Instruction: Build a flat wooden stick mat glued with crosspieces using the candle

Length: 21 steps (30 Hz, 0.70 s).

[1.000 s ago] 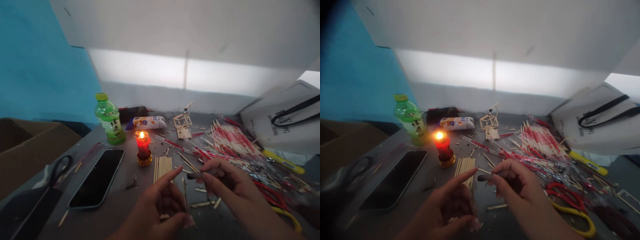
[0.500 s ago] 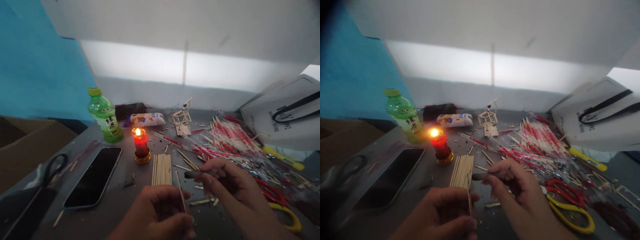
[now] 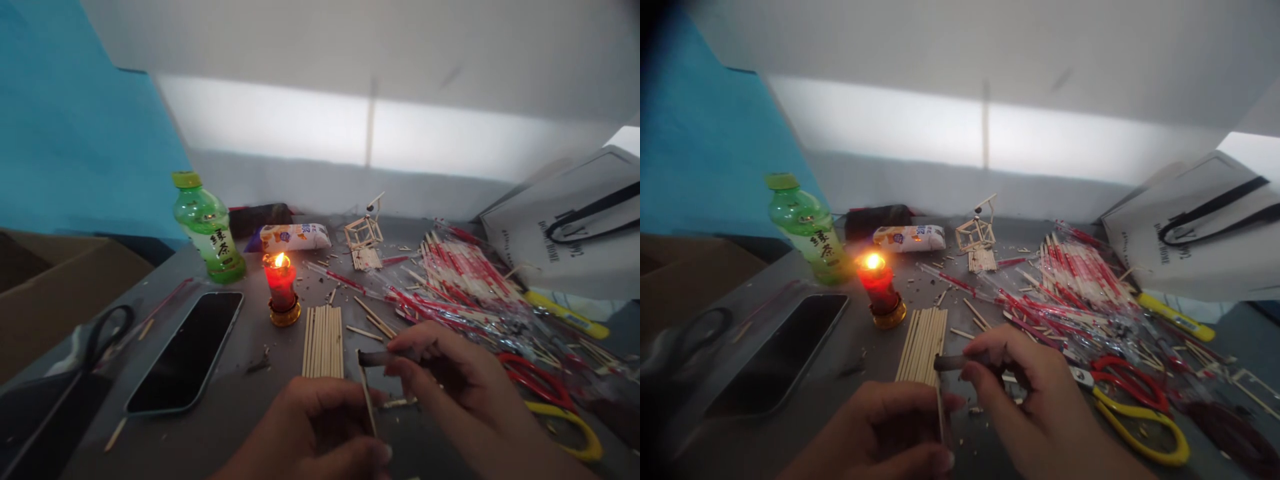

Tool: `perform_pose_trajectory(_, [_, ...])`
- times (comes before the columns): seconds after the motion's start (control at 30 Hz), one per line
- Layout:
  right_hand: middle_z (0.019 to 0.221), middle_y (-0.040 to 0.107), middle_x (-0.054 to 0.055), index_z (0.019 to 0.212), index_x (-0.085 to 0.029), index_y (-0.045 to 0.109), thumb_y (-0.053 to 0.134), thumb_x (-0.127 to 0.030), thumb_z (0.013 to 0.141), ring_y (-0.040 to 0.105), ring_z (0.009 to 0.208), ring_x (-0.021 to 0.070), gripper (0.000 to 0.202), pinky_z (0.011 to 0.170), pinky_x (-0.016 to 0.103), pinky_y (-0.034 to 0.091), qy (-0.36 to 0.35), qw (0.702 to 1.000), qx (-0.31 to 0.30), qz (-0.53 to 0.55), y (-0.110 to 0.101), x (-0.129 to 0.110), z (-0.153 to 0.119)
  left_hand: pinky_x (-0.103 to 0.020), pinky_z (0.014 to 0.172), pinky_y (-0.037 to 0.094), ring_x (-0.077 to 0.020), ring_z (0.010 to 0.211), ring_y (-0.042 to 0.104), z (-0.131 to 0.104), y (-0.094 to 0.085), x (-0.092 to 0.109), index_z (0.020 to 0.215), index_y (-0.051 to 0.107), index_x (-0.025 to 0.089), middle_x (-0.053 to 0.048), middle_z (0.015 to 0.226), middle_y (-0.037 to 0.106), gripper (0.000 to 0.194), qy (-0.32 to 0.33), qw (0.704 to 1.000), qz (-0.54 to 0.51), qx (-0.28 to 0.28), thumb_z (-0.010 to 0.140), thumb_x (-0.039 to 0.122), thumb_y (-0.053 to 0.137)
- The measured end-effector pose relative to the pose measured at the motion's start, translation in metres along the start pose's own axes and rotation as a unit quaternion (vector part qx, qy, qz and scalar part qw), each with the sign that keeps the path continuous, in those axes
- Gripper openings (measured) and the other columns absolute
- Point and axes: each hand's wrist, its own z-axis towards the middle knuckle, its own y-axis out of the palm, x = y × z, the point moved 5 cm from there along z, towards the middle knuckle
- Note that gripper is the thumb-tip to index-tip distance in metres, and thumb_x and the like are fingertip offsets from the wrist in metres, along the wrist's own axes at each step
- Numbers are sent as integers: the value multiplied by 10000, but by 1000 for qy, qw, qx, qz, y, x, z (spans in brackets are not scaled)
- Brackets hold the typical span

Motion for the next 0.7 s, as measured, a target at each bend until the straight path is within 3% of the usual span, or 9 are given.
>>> perform_pose_trajectory(0.13, [894, 692, -13, 1036, -330, 665, 561, -349, 999, 664, 802, 171, 113, 651, 260, 526, -13, 998, -10, -62, -2, -3, -3, -238, 679, 492, -134, 669, 640, -1, 0, 2, 851, 767, 173, 23, 705, 685, 47, -3, 1000, 29, -4, 844, 216, 750])
perform_pose_trajectory(0.3, [837, 682, -38, 978, -326, 662, 565, -291, 988, 648, 747, 156, 103, 638, 250, 503, -32, 993, -46, -103, -1, -8, -4, -285, 741, 511, -200, 803, 691, 2, 0, 5, 1115, 776, 192, -13, 794, 740, 263, 5, 999, 44, -11, 859, 169, 719])
perform_pose_trajectory(0.47, [831, 677, -41, 980, -303, 660, 571, -243, 975, 635, 725, 142, 108, 628, 241, 486, -54, 991, -51, -111, 0, -8, -3, -372, 899, 538, -248, 940, 728, 9, -3, 6, 1124, 770, 210, -30, 903, 774, 323, 20, 999, -8, -29, 807, 154, 796])
perform_pose_trajectory(0.63, [910, 694, -6, 1020, -268, 653, 530, -255, 1004, 654, 822, 159, 125, 692, 250, 509, -42, 994, -43, -92, -2, -4, -4, -406, 924, 550, -245, 971, 746, 2, -10, 7, 1148, 741, 252, -38, 1017, 767, 375, 49, 996, -65, 19, 798, 164, 841])
perform_pose_trajectory(0.67, [914, 694, -1, 1033, -266, 654, 528, -266, 1009, 655, 828, 161, 128, 699, 252, 511, -38, 994, -38, -91, -3, -3, -4, -415, 925, 552, -258, 1009, 738, 1, -8, 5, 1165, 737, 259, -49, 1059, 764, 402, 33, 996, -80, -10, 792, 156, 846])
perform_pose_trajectory(0.7, [913, 693, 0, 1046, -267, 654, 526, -273, 1013, 654, 827, 160, 132, 702, 252, 512, -37, 995, -35, -91, -3, -2, -4, -405, 908, 555, -250, 1009, 731, -1, -10, 7, 1168, 735, 269, -51, 1071, 763, 393, 45, 995, -92, 6, 802, 169, 839])
